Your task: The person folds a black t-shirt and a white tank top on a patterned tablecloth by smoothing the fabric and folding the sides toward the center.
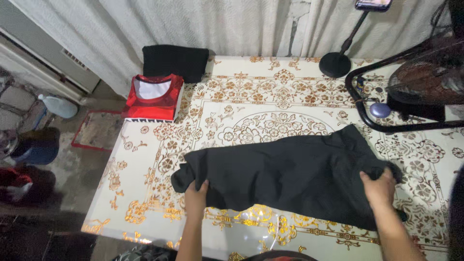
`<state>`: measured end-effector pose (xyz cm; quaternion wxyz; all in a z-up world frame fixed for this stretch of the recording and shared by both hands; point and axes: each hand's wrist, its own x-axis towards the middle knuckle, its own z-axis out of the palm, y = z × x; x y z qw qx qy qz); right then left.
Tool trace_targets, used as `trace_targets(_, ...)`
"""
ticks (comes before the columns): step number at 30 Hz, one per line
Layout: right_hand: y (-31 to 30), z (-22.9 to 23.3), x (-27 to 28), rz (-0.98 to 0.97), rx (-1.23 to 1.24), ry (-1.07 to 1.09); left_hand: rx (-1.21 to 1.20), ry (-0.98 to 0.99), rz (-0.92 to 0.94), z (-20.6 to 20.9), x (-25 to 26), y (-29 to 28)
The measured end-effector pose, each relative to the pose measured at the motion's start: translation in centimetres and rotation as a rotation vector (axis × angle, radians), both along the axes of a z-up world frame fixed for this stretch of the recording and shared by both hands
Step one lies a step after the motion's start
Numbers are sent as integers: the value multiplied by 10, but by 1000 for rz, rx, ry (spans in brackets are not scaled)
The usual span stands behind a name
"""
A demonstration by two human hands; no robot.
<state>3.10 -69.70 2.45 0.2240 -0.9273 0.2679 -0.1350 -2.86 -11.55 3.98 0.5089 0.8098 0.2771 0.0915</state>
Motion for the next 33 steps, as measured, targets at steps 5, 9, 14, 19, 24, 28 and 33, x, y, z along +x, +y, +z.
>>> trace_targets(5, 142, 88, -32, 279, -262, -165, 527, -165, -94, 96, -6, -45)
trace_targets(9, 246, 139, -58, 943, 255, -141, 488, -349, -401, 154, -10, -90)
trace_targets(14, 301, 143, -64, 947, 705, -262, 306, -401, -755, 174, -16, -122)
trace_targets(19, 232, 166, -30, 683, 969, -73, 894, -172, -455, 156, -7, -101)
trace_targets(24, 173, 193, -19, 583, 1357, -172, 1080, -127, -317, 150, -7, -83)
trace_targets(28, 149, 211, -19, 419, 1390, -198, 1013, -206, -347, 177, 6, -76)
trace_targets(33, 103, 234, -22, 492, 1170, -130, 499, -499, -548, 214, 1, -63)
